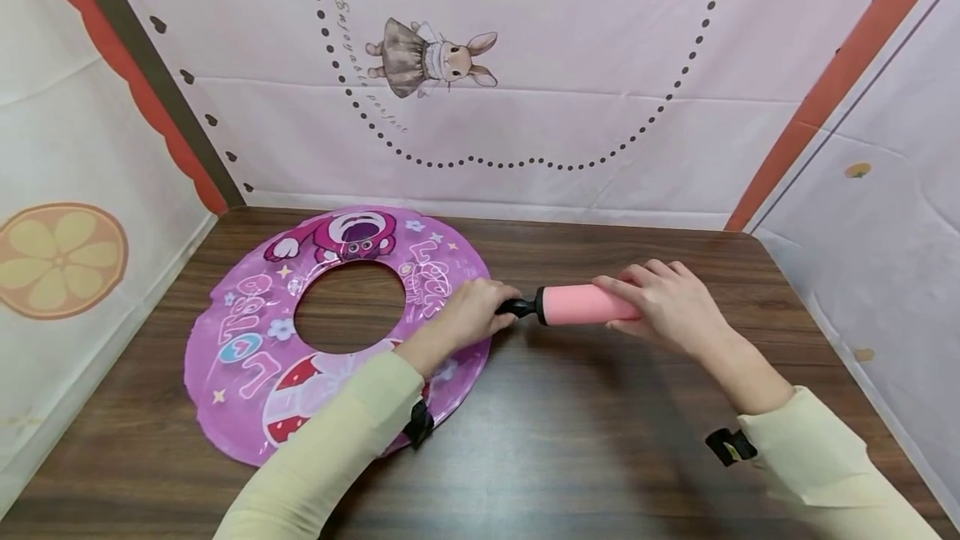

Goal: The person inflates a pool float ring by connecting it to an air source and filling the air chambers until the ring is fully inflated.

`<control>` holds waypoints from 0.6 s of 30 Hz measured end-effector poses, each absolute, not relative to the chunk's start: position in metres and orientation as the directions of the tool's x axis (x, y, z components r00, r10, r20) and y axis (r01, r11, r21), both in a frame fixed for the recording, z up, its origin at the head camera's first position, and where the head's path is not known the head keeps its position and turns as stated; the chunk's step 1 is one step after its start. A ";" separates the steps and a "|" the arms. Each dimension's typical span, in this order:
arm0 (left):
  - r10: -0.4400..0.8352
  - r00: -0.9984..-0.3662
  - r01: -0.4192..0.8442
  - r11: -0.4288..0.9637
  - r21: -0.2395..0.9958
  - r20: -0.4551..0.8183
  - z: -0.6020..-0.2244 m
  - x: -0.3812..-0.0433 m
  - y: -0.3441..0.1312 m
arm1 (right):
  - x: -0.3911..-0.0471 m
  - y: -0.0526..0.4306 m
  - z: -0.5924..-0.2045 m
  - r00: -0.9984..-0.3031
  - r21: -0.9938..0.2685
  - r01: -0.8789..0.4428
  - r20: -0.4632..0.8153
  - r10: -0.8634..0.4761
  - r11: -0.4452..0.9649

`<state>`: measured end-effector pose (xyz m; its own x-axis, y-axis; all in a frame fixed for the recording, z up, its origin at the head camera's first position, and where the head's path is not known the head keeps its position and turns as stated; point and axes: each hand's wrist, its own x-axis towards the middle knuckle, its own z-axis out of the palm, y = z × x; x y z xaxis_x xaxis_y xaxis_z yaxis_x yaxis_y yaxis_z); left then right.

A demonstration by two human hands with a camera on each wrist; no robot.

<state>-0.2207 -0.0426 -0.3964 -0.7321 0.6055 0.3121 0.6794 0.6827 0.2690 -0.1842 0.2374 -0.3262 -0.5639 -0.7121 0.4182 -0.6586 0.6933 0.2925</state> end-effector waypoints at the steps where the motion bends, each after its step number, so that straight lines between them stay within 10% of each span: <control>1: 0.605 -0.736 0.675 0.686 0.272 0.303 -0.396 -0.221 -0.042 | -0.183 0.240 -0.325 -0.568 0.287 -0.659 0.417 -0.710 0.696; 18: 0.615 -0.731 0.680 0.692 0.242 0.295 -0.396 -0.222 -0.037 | -0.166 0.303 -0.293 -0.646 0.206 -0.626 0.402 -0.649 0.752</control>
